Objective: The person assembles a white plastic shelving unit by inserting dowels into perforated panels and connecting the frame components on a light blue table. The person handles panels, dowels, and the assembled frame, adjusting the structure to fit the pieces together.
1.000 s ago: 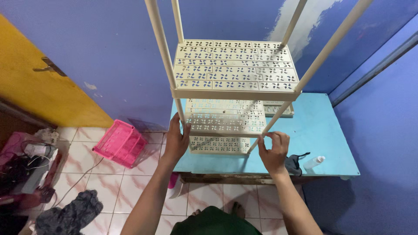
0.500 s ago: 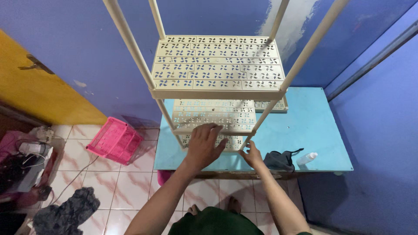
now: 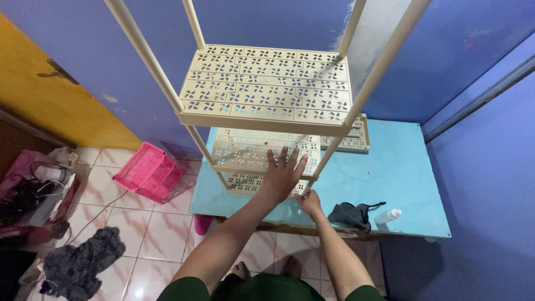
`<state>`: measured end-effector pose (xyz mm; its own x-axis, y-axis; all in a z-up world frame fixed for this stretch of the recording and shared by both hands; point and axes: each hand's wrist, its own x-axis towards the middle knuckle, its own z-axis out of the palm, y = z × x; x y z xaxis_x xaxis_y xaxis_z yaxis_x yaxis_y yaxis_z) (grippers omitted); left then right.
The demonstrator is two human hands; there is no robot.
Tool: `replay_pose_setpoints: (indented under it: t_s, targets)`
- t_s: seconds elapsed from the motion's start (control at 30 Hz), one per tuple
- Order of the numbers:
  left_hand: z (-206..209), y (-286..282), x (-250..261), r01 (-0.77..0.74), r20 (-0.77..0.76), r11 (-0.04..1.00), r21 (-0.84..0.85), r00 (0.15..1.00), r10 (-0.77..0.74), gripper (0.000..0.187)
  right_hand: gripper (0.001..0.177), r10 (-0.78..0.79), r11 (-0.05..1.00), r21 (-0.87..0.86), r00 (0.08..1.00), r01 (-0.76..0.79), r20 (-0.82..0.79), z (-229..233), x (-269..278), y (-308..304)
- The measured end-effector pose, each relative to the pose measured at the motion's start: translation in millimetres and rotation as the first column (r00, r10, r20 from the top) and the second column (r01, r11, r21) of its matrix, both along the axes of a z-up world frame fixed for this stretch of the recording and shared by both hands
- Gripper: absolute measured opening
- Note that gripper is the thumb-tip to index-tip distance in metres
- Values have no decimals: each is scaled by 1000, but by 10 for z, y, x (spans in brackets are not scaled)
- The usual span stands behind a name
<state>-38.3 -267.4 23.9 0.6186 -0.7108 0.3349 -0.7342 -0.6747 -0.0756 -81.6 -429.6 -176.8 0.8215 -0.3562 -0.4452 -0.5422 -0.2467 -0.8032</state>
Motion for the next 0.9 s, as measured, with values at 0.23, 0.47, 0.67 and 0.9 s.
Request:
replay_pose_setpoints:
  t_s: [0.23,0.47,0.67,0.9]
  targets:
    - [-223,101,39,54,156,998,-14,986,-51,58,37,-202,921,340,979,192,-4,28,-14,96]
    - [25,349,80,87,75,992,-94,994,-80,56,44,-153,857,502,988,120,25,50,-142,-99]
    - [292,458,193,134,49,939,-317,991,-125,60,45,-320,864,462,926,198,200,260,-151,-479]
    - [501,574,243,112,-104,820,-562,973,-204,81,49,-314,923,349,843,164,437,1089,-214,-906]
